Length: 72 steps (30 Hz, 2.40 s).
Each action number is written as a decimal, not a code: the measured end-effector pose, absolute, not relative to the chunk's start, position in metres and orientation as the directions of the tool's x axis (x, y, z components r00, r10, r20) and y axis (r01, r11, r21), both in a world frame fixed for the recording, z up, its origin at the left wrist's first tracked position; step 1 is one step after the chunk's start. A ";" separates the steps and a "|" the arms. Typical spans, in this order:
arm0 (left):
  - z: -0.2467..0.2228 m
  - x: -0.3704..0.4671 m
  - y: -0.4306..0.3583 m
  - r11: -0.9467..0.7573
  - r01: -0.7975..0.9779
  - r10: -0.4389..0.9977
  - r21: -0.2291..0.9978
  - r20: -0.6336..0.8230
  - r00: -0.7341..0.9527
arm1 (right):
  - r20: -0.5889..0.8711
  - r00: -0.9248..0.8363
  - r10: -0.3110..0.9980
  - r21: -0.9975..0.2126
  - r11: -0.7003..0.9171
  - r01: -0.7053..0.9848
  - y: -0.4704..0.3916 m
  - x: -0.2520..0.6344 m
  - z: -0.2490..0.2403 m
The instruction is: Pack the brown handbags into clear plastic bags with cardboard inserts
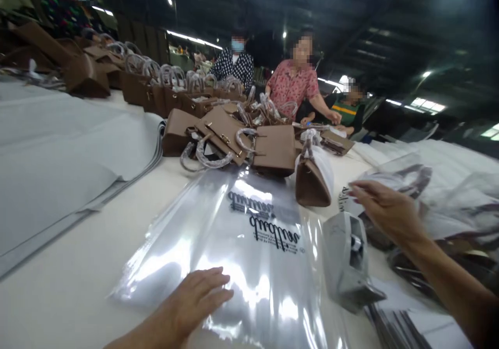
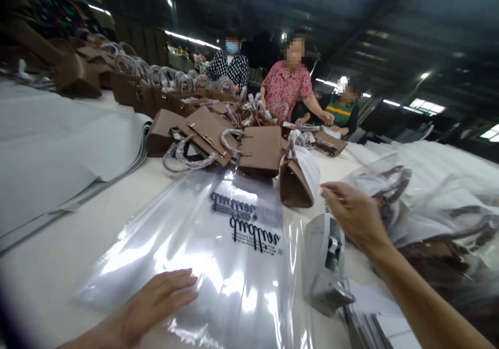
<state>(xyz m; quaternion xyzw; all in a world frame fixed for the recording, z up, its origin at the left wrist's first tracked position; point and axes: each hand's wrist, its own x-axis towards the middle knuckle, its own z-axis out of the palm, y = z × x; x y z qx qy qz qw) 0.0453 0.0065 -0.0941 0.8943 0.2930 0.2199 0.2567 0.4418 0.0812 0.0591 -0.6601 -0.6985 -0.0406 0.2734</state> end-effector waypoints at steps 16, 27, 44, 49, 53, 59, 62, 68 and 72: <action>-0.108 0.037 0.007 -0.548 0.395 0.780 0.737 0.280 0.560 | -0.186 -0.414 0.891 -0.587 0.237 0.774 -0.042 0.284 -0.093; -0.068 0.013 -0.024 -0.372 0.399 0.917 0.838 0.265 0.298 | -0.085 -0.427 0.900 -0.552 0.314 0.773 -0.060 0.268 -0.103; -0.097 0.030 -0.049 -0.759 0.516 0.632 0.397 0.257 0.731 | -0.108 -0.424 0.899 -0.813 0.165 0.558 -0.074 0.272 -0.102; -0.083 0.038 -0.036 -0.680 0.548 0.691 0.487 0.177 0.701 | -0.199 -0.392 0.898 -0.895 -0.004 0.446 -0.061 0.284 -0.080; -0.059 0.044 -0.027 -0.626 0.526 0.716 0.576 0.156 0.680 | -0.104 -0.299 0.949 -0.846 0.074 0.528 -0.063 0.286 -0.053; -0.028 0.064 -0.031 -0.603 0.517 0.717 0.608 0.128 0.685 | 0.165 -0.410 0.897 -0.534 0.431 0.728 -0.068 0.275 -0.030; -0.031 0.076 -0.034 -0.616 0.544 0.715 0.570 0.115 0.689 | 0.248 -0.445 0.860 -0.283 0.504 0.816 -0.078 0.267 -0.026; -0.041 0.083 -0.035 -0.598 0.545 0.759 0.588 0.196 0.621 | 0.486 -0.535 0.691 0.001 0.612 0.791 -0.120 0.243 -0.048; -0.026 0.085 -0.038 -0.584 0.536 0.804 0.610 0.340 0.489 | 0.147 -0.341 0.929 -0.052 0.351 0.935 -0.125 0.244 -0.083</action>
